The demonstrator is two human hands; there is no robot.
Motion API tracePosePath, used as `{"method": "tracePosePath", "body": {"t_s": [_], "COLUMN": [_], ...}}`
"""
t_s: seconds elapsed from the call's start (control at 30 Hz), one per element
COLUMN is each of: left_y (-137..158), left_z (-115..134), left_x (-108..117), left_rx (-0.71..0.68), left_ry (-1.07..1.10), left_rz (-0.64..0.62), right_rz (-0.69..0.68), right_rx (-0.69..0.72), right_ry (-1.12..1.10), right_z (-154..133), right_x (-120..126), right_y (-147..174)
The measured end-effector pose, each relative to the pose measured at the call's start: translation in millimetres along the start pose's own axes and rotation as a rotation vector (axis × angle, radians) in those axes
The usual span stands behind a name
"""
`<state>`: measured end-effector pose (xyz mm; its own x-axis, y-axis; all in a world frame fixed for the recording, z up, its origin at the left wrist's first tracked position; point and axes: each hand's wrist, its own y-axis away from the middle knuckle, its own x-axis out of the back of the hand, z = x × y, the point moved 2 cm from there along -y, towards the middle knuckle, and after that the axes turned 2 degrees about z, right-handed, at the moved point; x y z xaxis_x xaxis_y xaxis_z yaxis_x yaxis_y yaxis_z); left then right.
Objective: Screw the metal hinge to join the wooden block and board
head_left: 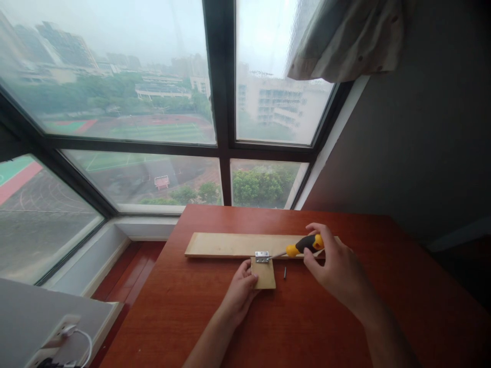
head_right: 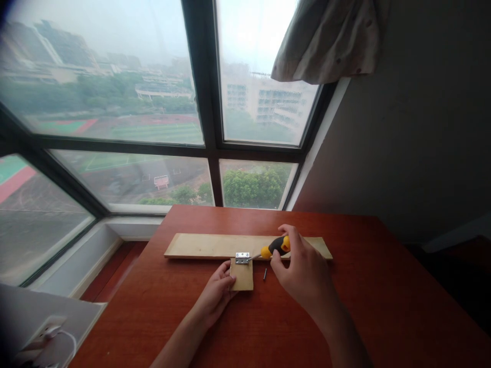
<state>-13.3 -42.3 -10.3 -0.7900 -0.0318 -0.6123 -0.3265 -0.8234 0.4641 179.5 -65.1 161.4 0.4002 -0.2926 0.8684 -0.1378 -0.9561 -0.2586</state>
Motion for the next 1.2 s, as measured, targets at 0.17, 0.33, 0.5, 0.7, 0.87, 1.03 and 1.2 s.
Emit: {"method": "tracePosePath", "body": {"t_s": [0.17, 0.33, 0.5, 0.7, 0.87, 1.03, 1.2], "left_y": [-0.2, 1.2, 2.0, 1.2, -0.7, -2.1, -2.3], "left_z": [0.1, 1.1, 1.6, 1.1, -0.5, -1.8, -1.8], "left_x": [0.2, -0.9, -2.1, -1.3, 0.5, 2.0, 2.4], "left_rx": [-0.002, -0.012, -0.007, -0.007, -0.011, -0.007, -0.003], "left_ry": [0.0, -0.017, -0.004, 0.001, 0.001, 0.001, 0.004], "left_rz": [-0.002, -0.003, -0.001, -0.001, -0.002, 0.0, 0.0], "right_rz": [0.035, 0.074, 0.014, -0.014, 0.083, 0.04, 0.031], "right_rx": [0.124, -0.062, -0.018, 0.095, -0.052, 0.017, 0.178], "right_ry": [-0.06, 0.304, 0.065, -0.058, 0.275, 0.007, -0.15], "right_z": [-1.6, 1.1, 6.1, 1.9, 7.7, 11.0, 2.8], "right_x": [0.9, -0.9, -0.8, 1.3, -2.6, -3.8, -1.0], "right_y": [3.1, -1.0, 0.3, 4.3, 0.3, 1.5, 4.2]}}
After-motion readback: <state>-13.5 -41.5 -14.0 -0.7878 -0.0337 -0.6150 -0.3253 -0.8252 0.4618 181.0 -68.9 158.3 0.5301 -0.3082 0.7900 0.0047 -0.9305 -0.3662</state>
